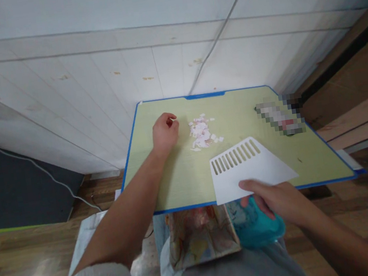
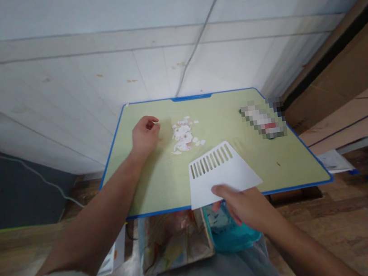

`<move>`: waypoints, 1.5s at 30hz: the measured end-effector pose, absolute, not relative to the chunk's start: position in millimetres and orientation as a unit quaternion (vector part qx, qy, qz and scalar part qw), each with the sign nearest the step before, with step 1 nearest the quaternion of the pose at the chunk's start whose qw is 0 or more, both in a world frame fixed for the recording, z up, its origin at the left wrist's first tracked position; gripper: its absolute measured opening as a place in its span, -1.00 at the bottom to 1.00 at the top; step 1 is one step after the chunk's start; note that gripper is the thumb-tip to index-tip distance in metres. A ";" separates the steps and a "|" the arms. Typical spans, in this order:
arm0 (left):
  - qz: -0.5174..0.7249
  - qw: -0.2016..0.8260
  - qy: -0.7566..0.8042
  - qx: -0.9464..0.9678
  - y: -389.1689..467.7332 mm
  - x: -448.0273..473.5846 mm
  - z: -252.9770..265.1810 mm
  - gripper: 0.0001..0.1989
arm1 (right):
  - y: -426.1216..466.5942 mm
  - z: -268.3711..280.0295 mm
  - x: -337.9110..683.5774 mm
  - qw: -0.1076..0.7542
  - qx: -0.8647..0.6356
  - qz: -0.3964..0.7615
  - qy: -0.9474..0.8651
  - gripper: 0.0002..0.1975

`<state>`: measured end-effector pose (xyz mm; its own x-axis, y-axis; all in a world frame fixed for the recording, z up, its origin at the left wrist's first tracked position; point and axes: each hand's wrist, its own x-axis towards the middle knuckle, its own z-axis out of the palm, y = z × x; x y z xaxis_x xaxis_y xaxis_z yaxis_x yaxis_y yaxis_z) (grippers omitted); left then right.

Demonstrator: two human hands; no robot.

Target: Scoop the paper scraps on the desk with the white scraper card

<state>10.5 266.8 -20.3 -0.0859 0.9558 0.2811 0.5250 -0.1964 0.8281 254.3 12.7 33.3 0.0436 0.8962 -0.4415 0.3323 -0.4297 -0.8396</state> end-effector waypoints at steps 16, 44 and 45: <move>0.443 0.256 0.610 0.604 263.4 9.0 -10.3 -0.87 | 24.9 26.2 326.4 0.419 -0.728 0.362 -0.405 -0.78; 0.439 0.232 0.611 0.617 264.2 6.7 -8.0 -0.89 | 22.3 -2.3 315.9 0.359 -0.475 0.132 -0.792 -0.47; 0.438 0.229 0.613 0.617 264.2 6.8 -8.3 -0.89 | 21.4 -3.2 318.2 0.356 -0.472 0.139 -0.795 -0.47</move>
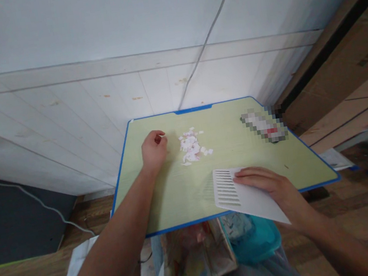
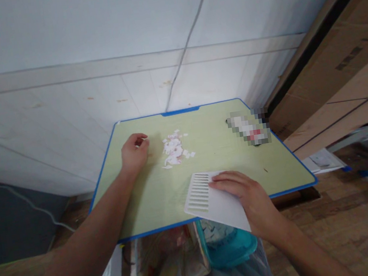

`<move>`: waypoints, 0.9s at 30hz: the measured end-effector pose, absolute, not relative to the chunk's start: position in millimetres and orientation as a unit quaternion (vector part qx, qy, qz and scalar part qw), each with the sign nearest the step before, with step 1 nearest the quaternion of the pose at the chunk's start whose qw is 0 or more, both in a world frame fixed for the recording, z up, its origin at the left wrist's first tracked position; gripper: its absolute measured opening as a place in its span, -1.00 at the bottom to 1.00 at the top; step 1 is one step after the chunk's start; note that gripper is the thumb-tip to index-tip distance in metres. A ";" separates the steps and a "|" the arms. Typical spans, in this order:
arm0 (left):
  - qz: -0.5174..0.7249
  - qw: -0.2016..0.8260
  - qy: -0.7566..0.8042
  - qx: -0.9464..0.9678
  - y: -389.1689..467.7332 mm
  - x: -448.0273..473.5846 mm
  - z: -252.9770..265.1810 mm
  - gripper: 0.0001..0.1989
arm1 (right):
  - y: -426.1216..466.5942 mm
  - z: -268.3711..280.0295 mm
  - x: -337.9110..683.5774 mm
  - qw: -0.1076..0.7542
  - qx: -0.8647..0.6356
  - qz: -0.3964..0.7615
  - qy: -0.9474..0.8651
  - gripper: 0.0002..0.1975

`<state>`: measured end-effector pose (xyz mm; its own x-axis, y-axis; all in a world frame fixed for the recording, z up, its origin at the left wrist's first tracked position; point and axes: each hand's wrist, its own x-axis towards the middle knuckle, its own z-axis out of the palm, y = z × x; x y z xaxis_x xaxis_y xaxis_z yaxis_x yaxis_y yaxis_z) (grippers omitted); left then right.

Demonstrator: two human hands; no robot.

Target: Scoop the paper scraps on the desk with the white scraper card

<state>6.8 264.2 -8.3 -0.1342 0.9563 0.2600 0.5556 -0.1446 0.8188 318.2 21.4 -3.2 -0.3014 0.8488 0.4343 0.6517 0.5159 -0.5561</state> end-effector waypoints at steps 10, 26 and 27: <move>0.444 0.230 0.610 0.615 264.4 8.5 -8.7 -0.89 | 6.2 -7.2 332.7 0.338 -0.460 0.229 -0.789 -0.62; 0.444 0.232 0.611 0.613 261.7 9.1 -6.8 -0.89 | 69.6 -17.0 339.4 0.419 -0.469 0.151 -0.763 -0.57; 0.444 0.231 0.610 0.614 261.8 8.9 -7.1 -0.89 | 71.9 -17.9 339.8 0.417 -0.468 0.145 -0.766 -0.58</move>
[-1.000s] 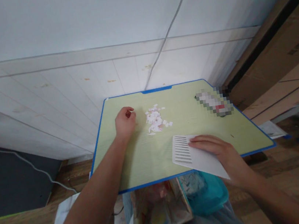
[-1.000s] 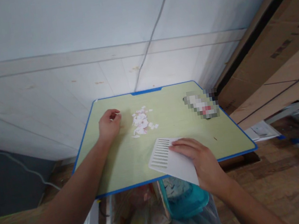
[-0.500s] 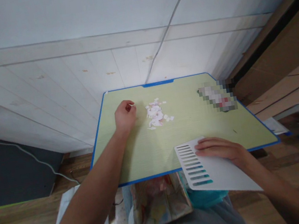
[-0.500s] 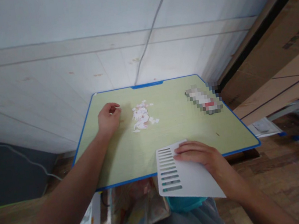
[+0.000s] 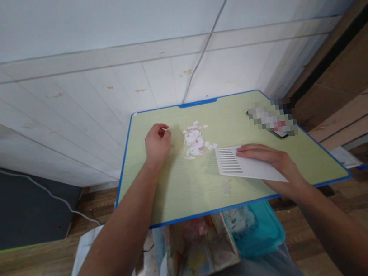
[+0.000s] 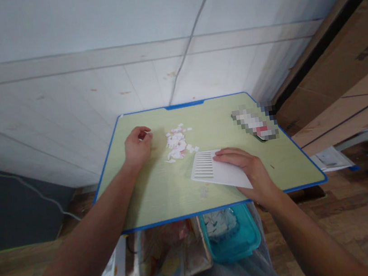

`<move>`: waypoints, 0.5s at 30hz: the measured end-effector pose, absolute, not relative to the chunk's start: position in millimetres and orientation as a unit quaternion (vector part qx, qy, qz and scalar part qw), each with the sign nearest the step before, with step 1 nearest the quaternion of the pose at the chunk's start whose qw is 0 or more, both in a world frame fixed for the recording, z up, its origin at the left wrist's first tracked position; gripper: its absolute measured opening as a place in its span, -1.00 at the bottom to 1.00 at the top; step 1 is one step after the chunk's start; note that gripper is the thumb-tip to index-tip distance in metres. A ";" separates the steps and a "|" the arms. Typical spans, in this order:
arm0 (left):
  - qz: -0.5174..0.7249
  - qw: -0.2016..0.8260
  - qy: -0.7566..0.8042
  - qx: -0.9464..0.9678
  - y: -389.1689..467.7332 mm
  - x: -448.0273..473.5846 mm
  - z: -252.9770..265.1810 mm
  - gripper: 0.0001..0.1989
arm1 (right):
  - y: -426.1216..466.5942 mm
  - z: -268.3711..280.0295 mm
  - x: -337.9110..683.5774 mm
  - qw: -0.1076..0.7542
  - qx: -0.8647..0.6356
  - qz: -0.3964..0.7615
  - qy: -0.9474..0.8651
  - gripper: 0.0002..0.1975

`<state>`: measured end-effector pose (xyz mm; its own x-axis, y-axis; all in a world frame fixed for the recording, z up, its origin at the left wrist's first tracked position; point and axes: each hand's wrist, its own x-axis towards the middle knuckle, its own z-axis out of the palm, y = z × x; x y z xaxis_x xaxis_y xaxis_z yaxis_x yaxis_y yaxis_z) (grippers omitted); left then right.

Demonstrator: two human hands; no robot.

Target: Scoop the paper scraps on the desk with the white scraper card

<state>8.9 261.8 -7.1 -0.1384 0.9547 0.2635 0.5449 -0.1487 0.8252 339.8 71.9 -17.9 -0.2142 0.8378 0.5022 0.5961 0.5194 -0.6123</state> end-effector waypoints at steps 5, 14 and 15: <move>0.439 0.224 0.606 0.625 263.6 7.1 -9.3 -0.89 | 74.2 -18.9 342.4 0.414 -0.462 0.143 -0.771 -0.59; 0.440 0.224 0.613 0.617 263.4 7.8 -10.5 -0.88 | 66.6 -24.5 347.1 0.414 -0.456 0.181 -0.767 -0.57; 0.442 0.227 0.612 0.615 263.2 8.1 -10.3 -0.88 | 65.5 -24.6 347.6 0.413 -0.455 0.186 -0.767 -0.57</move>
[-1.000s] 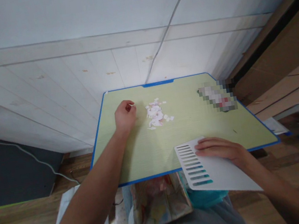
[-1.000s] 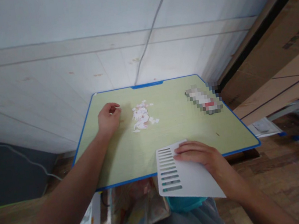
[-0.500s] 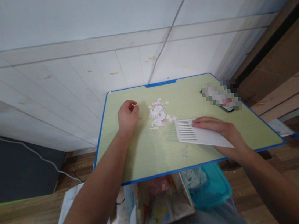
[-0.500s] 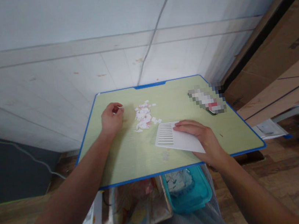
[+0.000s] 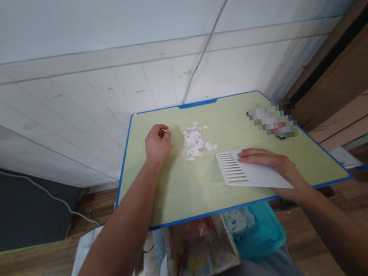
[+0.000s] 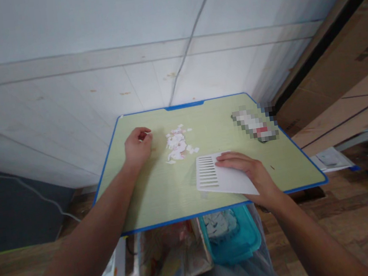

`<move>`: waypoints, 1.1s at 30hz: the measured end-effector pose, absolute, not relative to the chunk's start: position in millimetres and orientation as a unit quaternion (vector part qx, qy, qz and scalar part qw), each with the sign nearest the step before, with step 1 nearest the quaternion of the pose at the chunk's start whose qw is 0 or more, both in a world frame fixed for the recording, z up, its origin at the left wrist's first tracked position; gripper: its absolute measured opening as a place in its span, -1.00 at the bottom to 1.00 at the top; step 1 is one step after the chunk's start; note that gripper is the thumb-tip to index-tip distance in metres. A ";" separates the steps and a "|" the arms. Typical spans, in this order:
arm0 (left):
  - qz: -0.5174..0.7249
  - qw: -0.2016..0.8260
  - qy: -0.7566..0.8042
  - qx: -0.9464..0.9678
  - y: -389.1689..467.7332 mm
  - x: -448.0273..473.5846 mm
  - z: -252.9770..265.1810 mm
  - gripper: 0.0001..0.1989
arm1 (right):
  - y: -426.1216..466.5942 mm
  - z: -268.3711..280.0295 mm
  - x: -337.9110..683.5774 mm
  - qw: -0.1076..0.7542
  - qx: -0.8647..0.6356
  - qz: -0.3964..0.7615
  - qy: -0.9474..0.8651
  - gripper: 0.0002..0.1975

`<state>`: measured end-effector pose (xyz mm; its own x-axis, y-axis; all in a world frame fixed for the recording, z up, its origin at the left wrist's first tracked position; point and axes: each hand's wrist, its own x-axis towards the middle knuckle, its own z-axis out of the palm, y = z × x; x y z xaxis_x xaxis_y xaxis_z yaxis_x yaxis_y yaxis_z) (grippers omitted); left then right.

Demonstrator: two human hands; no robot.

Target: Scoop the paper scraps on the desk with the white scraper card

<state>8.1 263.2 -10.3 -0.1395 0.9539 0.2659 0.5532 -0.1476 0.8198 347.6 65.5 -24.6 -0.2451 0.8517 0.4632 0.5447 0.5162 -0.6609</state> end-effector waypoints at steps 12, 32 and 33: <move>0.448 0.229 0.611 0.611 263.7 6.7 -11.1 -0.90 | 48.4 -21.9 350.3 0.404 -0.422 0.237 -0.776 -0.49; 0.445 0.240 0.600 0.620 263.4 3.3 -13.4 -0.87 | 102.2 -26.8 327.6 0.472 -0.453 0.166 -0.738 -0.69; 0.445 0.240 0.597 0.623 264.0 2.7 -14.7 -0.87 | 103.0 -28.1 328.0 0.476 -0.452 0.167 -0.735 -0.69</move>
<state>2.7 264.0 -14.7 -0.1090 0.9574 0.2673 0.5304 -0.1714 0.8302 328.0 103.0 -28.1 -0.1370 0.8240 0.5498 0.5062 0.5354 -0.6761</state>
